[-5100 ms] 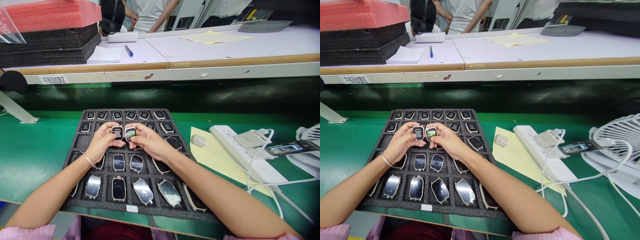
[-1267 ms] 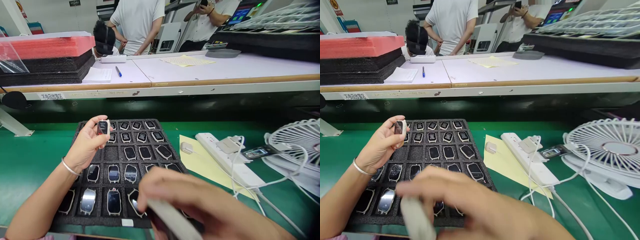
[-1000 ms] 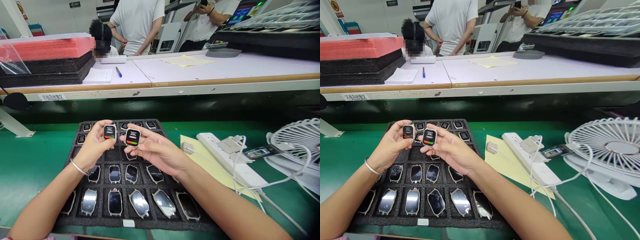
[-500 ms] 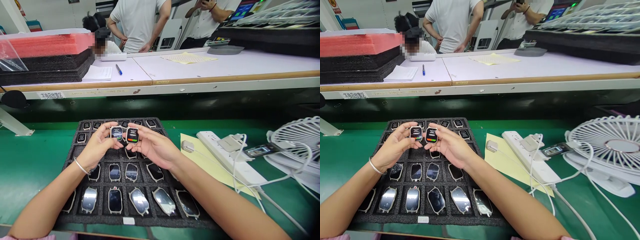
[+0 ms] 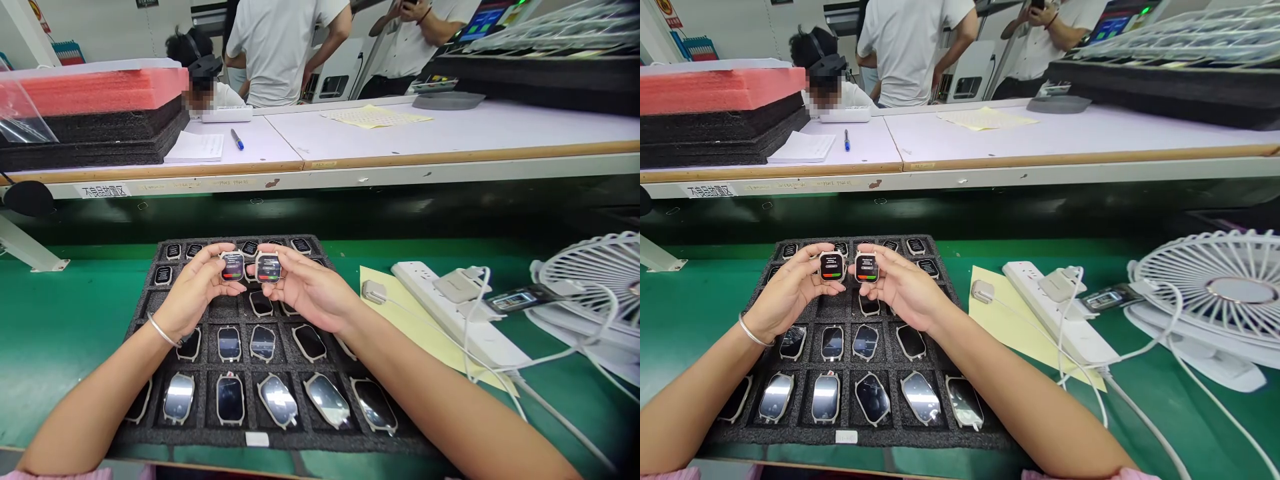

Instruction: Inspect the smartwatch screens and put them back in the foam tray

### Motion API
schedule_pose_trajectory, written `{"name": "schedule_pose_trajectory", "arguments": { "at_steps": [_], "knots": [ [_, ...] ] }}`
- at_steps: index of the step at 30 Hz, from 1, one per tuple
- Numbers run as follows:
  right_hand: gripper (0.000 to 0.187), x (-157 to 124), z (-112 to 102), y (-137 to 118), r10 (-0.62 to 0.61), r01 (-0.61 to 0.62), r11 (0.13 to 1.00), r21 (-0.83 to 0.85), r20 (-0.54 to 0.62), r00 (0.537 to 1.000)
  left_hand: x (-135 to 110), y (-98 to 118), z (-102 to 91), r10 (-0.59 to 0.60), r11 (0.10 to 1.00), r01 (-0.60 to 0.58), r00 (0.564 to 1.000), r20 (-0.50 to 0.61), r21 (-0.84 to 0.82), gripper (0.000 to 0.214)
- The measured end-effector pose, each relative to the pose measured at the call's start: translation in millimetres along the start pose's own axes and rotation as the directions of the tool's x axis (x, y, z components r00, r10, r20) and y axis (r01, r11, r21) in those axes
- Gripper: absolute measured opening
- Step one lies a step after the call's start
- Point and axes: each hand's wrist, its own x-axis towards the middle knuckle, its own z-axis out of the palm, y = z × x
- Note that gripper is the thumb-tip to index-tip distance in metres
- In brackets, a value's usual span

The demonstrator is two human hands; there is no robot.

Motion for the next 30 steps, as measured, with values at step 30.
{"name": "schedule_pose_trajectory", "arguments": {
  "at_steps": [30],
  "knots": [
    [0.031, -4.9, 6.1, -7.8, -0.114, 0.112, 0.992, -0.059, -0.028, 0.993, -2.0, 1.8, 2.6, 0.025, 0.999, -0.025, 1.0, -0.004, -0.044, 0.031]
  ]
}}
